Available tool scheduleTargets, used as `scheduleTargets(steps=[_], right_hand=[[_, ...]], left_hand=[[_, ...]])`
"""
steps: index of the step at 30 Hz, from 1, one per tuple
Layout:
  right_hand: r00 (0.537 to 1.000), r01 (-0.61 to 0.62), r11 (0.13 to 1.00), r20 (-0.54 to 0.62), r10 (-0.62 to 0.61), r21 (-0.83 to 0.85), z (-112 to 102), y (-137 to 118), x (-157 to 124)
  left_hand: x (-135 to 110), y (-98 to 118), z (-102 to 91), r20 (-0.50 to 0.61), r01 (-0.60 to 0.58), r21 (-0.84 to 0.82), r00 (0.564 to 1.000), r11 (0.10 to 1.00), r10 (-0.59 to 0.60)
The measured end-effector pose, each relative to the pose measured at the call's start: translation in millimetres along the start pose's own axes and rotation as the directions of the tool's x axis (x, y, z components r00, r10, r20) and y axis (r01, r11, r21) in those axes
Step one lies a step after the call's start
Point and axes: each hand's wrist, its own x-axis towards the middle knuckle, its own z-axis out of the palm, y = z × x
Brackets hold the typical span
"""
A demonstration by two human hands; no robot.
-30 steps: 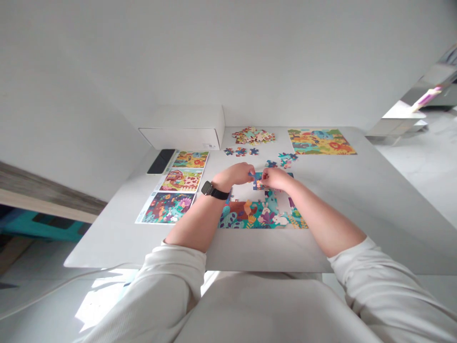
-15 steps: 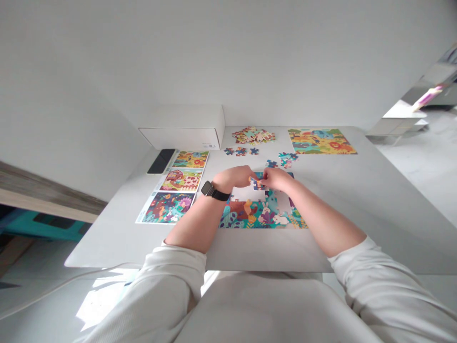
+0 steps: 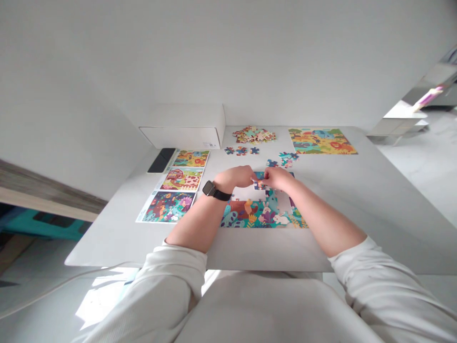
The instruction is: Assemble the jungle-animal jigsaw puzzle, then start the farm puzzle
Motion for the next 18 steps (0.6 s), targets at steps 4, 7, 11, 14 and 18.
scheduleTargets(steps=[4,7,11,14,18], right_hand=[[1.000,0.008,1.000,0.018,-0.008,0.016,-1.9,2.1,-0.7],[0.999,-0.004,1.000,0.037,0.003,0.023,-4.6,1.4,-2.5],[0.998,0.001,1.000,0.063,-0.001,-0.003,-11.6,-0.1,-4.9],[0.999,-0.027,0.999,0.037,0.026,0.018,-24.4,8.5,-5.2],[0.986,-0.086,0.990,-0.132,0.100,0.113,-48.7,37.8,-5.2]], left_hand=[[-3.8,0.2,-5.0,0.029,-0.058,-0.021,0.998,0.998,0.058],[-5.5,0.5,-6.5,0.028,-0.078,-0.047,0.996,0.996,0.080],[-4.8,-0.3,-6.0,0.053,-0.068,0.008,0.996,0.998,0.068],[-5.2,-4.3,-10.2,0.041,-0.042,0.042,0.998,0.998,0.040],[-10.6,-9.0,-25.6,-0.257,0.016,0.004,0.966,1.000,-0.015]])
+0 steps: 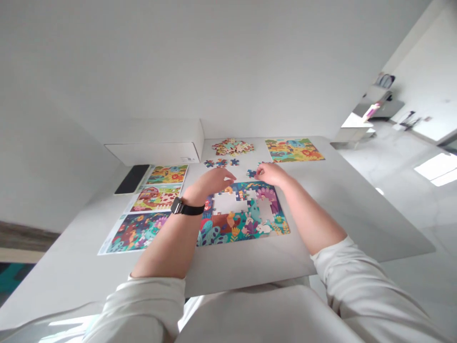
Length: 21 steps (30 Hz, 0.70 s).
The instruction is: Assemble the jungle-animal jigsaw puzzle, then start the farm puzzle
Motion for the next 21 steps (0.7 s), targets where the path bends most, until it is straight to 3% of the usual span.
scheduleTargets(steps=[5,8,13,21], right_hand=[[0.988,-0.091,0.975,-0.103,0.113,0.201,-25.5,32.8,4.6],[0.964,-0.114,0.966,-0.210,0.164,0.233,-33.1,45.9,7.3],[0.933,-0.134,0.956,-0.292,0.211,0.263,-36.4,64.1,12.7],[0.928,-0.171,0.956,-0.288,0.238,0.239,-28.1,76.5,20.0]], left_hand=[[-4.8,7.7,-19.5,-0.294,0.095,-0.180,0.945,0.979,-0.146],[-7.3,15.6,-25.7,-0.382,0.109,-0.263,0.901,0.959,-0.207],[-9.8,22.8,-30.8,-0.432,0.171,-0.253,0.861,0.952,-0.269],[-7.3,18.4,-25.0,-0.413,0.105,-0.246,0.888,0.964,-0.202]])
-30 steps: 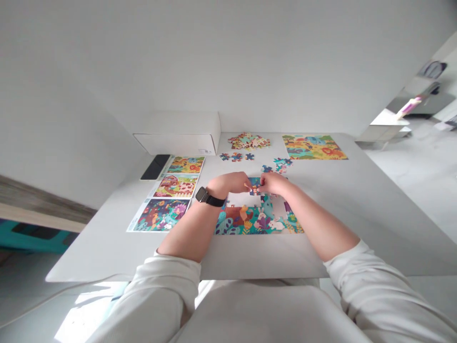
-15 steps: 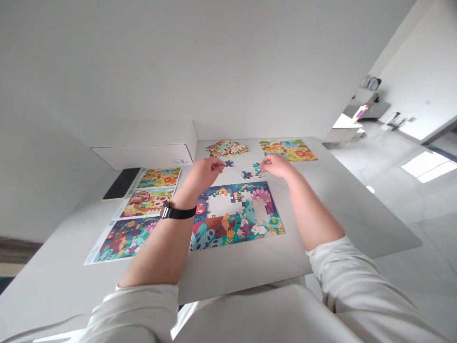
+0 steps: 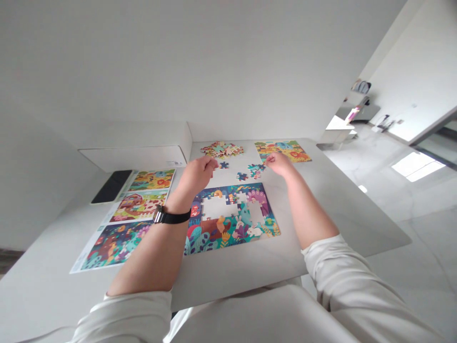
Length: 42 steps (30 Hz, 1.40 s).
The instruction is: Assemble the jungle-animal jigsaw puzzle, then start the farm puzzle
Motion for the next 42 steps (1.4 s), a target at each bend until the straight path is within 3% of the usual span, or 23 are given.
scheduleTargets(steps=[8,13,27,42], right_hand=[[0.989,0.116,0.992,0.102,-0.110,-0.055,43.8,10.1,3.7],[0.982,0.145,0.985,0.137,-0.132,-0.093,58.9,8.3,-1.4],[0.974,0.199,0.963,0.142,-0.174,-0.182,65.8,14.1,4.1],[0.963,0.210,0.961,0.205,-0.172,-0.182,58.6,9.4,1.9]], left_hand=[[-2.7,6.0,-1.2,-0.012,0.024,-0.029,1.000,0.999,-0.024],[-2.8,6.4,-1.5,-0.002,0.023,-0.029,1.000,0.999,-0.023],[-4.3,7.0,2.9,0.012,-0.002,-0.048,1.000,0.999,0.003],[-4.3,10.5,4.7,0.026,-0.001,-0.037,1.000,0.999,0.002]])
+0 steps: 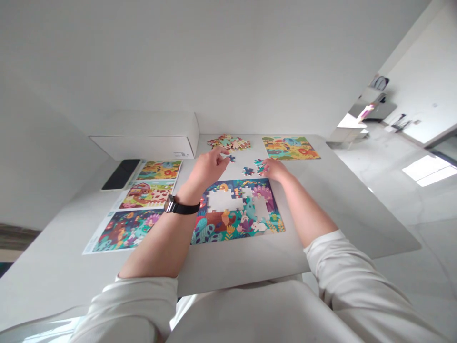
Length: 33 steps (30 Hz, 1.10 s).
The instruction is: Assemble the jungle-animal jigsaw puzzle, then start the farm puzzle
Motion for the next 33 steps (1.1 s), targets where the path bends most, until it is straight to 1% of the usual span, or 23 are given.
scheduleTargets(steps=[4,9,15,20,23,26,28,31,33], right_hand=[[1.000,0.001,1.000,-0.002,-0.001,-0.002,0.8,-0.6,0.9],[0.999,-0.032,0.999,0.014,0.032,0.011,0.5,-1.1,1.4],[0.999,0.009,1.000,-0.054,-0.009,0.007,3.9,-0.3,2.7],[0.995,0.016,0.998,-0.100,-0.009,0.064,1.1,3.7,4.6],[0.994,0.044,0.986,-0.108,-0.027,0.163,-7.2,2.8,4.4],[0.995,0.062,0.927,-0.091,-0.031,0.369,-17.9,-6.8,0.0],[0.998,0.062,0.850,-0.043,-0.047,0.522,-25.2,-18.2,-6.2],[0.985,0.058,0.727,0.078,-0.152,0.684,-35.7,-39.4,-19.7],[0.965,0.056,0.688,0.138,-0.223,0.723,-41.9,-53.0,-29.3]], left_hand=[[1.3,-2.5,1.7,0.002,-0.003,-0.007,1.000,1.000,0.003],[0.1,-2.0,4.8,0.008,-0.017,-0.012,1.000,1.000,0.017],[-1.5,1.9,6.9,0.016,-0.009,-0.005,1.000,1.000,0.009],[-0.9,0.9,4.9,0.015,-0.017,-0.010,1.000,1.000,0.017],[-0.7,-0.6,4.3,0.008,-0.009,-0.005,1.000,1.000,0.009],[-0.4,-1.1,4.9,0.003,-0.014,-0.024,1.000,1.000,0.014],[0.2,-1.3,5.9,0.006,-0.029,-0.040,1.000,0.999,0.029],[1.4,-1.7,8.3,0.014,-0.059,-0.072,0.998,0.996,0.060],[1.8,-1.8,10.4,0.040,-0.076,-0.101,0.996,0.992,0.081]])
